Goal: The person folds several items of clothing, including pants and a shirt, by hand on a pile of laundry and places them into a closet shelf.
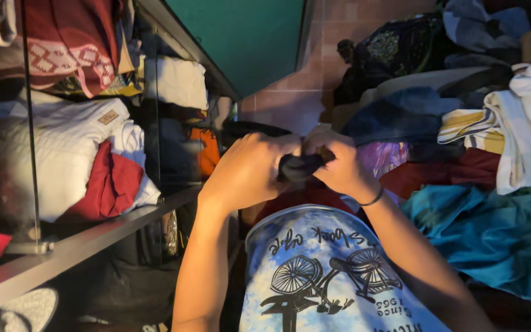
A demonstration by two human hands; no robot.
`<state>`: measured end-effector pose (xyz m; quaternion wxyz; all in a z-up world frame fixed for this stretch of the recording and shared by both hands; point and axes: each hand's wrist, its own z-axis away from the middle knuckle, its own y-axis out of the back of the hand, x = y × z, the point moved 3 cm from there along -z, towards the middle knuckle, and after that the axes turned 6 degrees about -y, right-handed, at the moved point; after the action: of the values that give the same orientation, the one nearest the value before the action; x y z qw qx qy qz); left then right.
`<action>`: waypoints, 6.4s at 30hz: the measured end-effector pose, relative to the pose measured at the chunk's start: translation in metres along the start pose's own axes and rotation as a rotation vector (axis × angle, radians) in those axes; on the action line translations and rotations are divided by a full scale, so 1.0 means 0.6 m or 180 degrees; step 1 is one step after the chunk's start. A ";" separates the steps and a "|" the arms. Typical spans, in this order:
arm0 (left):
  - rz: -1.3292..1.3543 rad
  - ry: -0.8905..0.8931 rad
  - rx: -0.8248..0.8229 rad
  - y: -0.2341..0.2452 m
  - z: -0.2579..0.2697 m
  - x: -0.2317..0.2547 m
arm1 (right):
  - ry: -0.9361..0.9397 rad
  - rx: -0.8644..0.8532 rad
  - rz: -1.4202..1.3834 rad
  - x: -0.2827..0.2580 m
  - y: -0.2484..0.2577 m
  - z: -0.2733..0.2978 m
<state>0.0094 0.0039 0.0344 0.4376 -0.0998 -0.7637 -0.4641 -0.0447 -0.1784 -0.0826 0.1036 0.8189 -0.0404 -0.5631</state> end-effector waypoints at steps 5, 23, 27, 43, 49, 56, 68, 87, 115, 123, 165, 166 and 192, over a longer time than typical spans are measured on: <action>-0.0011 0.0130 0.0031 0.025 0.033 0.025 | -0.0873 -0.0005 0.0337 0.085 -0.014 0.034; -0.1180 0.0521 0.2632 0.010 0.063 -0.163 | -0.1494 0.1083 0.1367 0.200 0.190 0.149; -0.1047 0.0368 0.2864 -0.018 0.067 -0.176 | -0.1043 0.1045 0.2232 0.103 0.211 0.101; -0.0395 0.0023 0.3535 0.049 0.091 -0.113 | -0.2248 0.1374 -0.0733 0.089 0.290 0.220; 0.1036 -0.0262 0.4441 0.099 0.122 -0.053 | -0.1886 0.0288 -0.0205 -0.037 0.352 0.101; 0.1434 0.2026 0.2554 0.033 0.035 -0.146 | -0.2424 0.1494 0.0755 -0.041 0.230 -0.052; 0.0666 0.1398 0.0995 -0.175 -0.006 -0.088 | -0.1288 0.0817 0.1217 0.010 0.005 0.047; 0.0649 0.1779 -0.0434 -0.175 0.042 -0.074 | -0.1681 0.1638 0.0514 0.000 -0.047 0.129; -0.0738 0.0617 0.1417 -0.168 -0.041 0.028 | -0.1180 -0.0166 0.0466 -0.014 0.147 0.056; -0.1152 0.0269 0.1421 -0.229 -0.074 -0.028 | -0.0492 0.0068 -0.0145 -0.045 0.171 0.014; -0.1934 0.0606 0.1124 0.090 0.184 -0.109 | -0.1293 -0.0044 0.2347 0.156 0.119 0.084; -0.1875 0.0627 0.1081 0.091 0.184 -0.103 | -0.1269 0.0181 0.1977 0.153 0.117 0.089; 0.0349 0.1056 -0.1495 -0.150 0.170 -0.020 | -0.2712 -0.1968 0.3422 -0.129 0.131 0.084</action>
<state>-0.0925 0.0391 -0.0496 0.5458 -0.1622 -0.5468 -0.6138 -0.1154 -0.2472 -0.0124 0.5649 0.3311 -0.3113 -0.6887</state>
